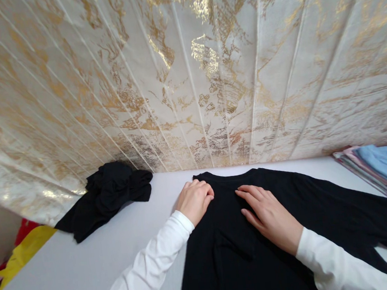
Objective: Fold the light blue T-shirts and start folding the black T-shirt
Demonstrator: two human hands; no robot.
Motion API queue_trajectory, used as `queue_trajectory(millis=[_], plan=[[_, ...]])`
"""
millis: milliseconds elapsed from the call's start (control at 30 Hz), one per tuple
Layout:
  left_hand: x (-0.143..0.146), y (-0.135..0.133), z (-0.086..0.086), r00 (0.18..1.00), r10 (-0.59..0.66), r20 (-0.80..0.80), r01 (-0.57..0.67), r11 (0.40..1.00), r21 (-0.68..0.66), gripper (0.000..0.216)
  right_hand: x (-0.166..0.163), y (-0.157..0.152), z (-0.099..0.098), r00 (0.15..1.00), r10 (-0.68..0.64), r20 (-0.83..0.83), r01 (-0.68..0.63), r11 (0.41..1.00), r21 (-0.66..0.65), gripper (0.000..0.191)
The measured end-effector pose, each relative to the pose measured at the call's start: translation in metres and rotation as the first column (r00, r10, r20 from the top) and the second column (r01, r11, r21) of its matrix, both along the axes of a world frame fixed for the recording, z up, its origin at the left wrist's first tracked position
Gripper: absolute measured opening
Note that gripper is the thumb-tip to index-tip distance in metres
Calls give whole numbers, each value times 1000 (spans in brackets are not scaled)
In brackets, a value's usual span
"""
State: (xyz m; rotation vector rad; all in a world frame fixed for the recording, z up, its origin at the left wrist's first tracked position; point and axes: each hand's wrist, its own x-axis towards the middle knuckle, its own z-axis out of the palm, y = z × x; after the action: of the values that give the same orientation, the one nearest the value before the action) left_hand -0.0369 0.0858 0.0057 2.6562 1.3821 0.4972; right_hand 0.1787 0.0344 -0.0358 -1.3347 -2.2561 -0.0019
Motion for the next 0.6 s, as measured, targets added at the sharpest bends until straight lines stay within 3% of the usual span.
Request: queue_trajectory(millis=[133,300,367,467,600], plan=[[-11,10,1,994,90,59,-89,996,-17,10,0,0,0,1000,-3,6,3,1000,3,35],[-60,46,10,937,314,151,-324,945,47,26,-1,-1,1,1000,-10,4,10,1000,13,35],[-74,58,14,925,336,179,-355,931,87,24,-1,-1,2,1000,-14,-1,14,1000,25,34],[-73,61,17,956,226,185,-247,964,98,18,0,-1,3,999,-37,-2,37,999,34,33],[-39,44,16,991,-71,117,74,997,-21,13,2,0,3,999,-43,-7,43,999,19,32]])
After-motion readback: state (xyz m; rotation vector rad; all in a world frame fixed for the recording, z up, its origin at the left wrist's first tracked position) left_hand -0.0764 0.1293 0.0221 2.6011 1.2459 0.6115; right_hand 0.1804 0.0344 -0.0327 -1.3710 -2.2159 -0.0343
